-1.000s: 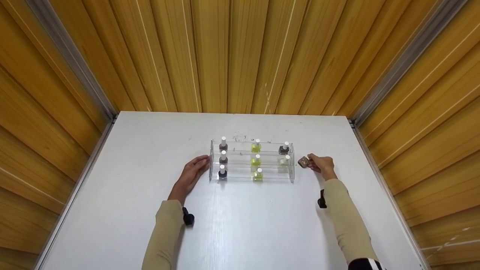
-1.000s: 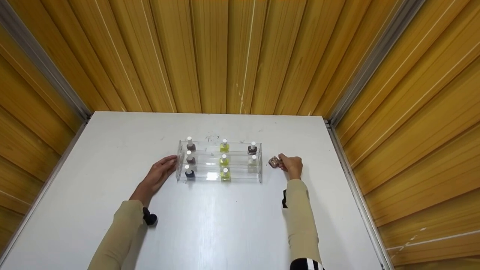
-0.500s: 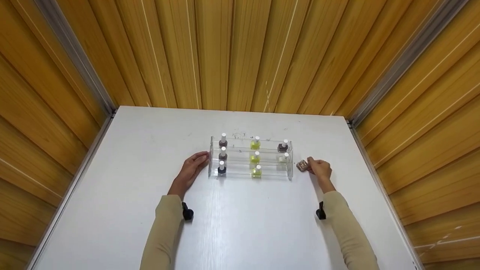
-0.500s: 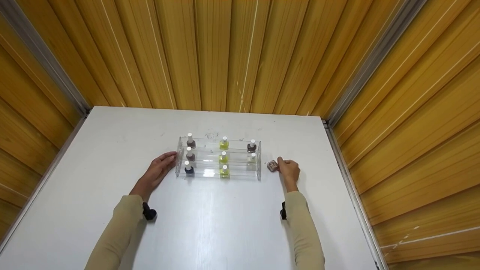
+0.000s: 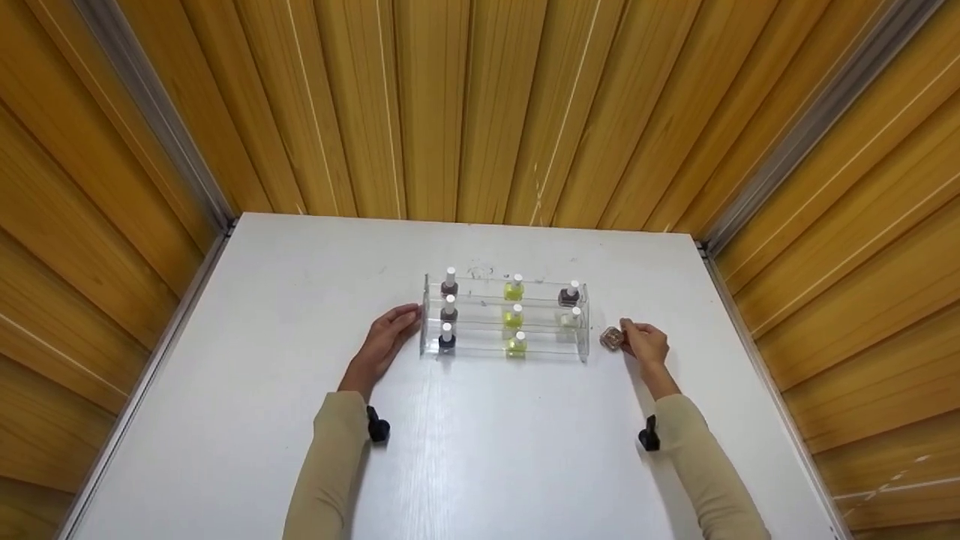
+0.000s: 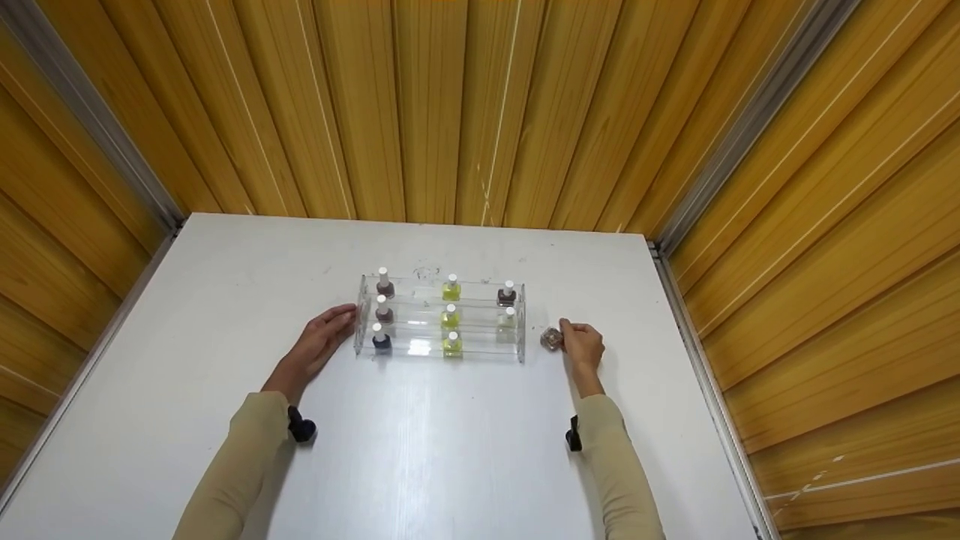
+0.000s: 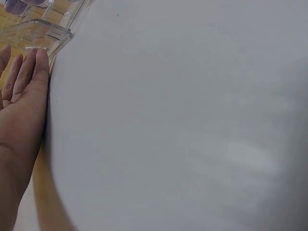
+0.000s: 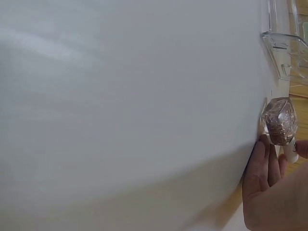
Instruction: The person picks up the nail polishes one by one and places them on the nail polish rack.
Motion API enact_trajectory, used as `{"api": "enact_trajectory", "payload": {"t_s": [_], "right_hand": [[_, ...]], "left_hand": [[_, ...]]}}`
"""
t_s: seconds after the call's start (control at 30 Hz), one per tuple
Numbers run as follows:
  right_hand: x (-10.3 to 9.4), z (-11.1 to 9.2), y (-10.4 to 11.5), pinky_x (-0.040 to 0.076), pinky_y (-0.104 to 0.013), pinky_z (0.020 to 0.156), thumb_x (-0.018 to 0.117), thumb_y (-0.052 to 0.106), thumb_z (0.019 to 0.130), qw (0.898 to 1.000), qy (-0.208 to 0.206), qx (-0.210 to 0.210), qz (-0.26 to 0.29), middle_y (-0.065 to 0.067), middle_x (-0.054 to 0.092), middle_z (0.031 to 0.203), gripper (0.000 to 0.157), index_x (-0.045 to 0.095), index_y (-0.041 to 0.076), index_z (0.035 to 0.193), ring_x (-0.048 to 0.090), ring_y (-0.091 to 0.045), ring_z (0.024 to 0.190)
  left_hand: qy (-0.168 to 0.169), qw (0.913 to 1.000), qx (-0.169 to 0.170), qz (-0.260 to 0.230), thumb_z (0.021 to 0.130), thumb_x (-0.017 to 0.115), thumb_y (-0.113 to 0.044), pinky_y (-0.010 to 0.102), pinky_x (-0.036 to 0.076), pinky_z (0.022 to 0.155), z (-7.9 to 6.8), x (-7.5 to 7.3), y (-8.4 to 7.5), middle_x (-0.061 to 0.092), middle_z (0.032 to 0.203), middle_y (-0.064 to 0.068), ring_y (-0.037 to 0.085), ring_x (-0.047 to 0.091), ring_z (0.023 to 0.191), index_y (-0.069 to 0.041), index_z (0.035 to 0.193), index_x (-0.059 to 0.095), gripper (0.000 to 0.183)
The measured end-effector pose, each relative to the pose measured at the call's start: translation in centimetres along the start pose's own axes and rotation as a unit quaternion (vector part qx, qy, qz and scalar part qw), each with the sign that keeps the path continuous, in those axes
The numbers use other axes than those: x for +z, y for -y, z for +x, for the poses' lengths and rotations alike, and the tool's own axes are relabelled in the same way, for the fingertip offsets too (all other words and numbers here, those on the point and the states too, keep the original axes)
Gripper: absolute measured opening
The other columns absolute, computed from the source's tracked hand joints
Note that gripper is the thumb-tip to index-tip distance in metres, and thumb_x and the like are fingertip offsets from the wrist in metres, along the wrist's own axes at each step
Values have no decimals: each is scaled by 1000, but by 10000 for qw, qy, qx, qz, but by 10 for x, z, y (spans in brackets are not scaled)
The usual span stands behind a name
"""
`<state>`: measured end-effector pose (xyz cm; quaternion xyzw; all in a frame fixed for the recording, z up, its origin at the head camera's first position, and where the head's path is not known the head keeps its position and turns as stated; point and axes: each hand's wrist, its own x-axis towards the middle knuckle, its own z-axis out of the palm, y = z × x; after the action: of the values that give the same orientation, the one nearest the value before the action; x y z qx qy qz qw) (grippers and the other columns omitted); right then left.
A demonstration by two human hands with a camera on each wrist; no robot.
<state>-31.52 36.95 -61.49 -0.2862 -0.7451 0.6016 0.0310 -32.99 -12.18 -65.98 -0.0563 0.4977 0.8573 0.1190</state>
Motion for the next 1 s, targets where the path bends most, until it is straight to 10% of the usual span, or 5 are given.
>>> {"api": "enact_trajectory", "payload": {"t_s": [0.4, 1.0], "right_hand": [[-18, -6, 0, 60, -16, 71, 73, 28, 97, 9958, 887, -234, -9, 13, 74, 84, 51, 59, -8, 131, 70, 1, 75], [-22, -35, 32, 62, -19, 81, 73, 10, 95, 9855, 1128, -1040, 718, 11, 77, 84, 42, 60, -14, 126, 75, -4, 80]], "left_hand": [[66, 10000, 23, 21, 101, 63, -4, 27, 52, 109, 2, 1, 3, 59, 144, 19, 14, 65, 121, 6, 141, 51, 43], [158, 9976, 59, 673, 96, 70, -7, 24, 49, 111, -1, -3, 2, 55, 149, 16, 21, 54, 138, -3, 143, 53, 49]]}}
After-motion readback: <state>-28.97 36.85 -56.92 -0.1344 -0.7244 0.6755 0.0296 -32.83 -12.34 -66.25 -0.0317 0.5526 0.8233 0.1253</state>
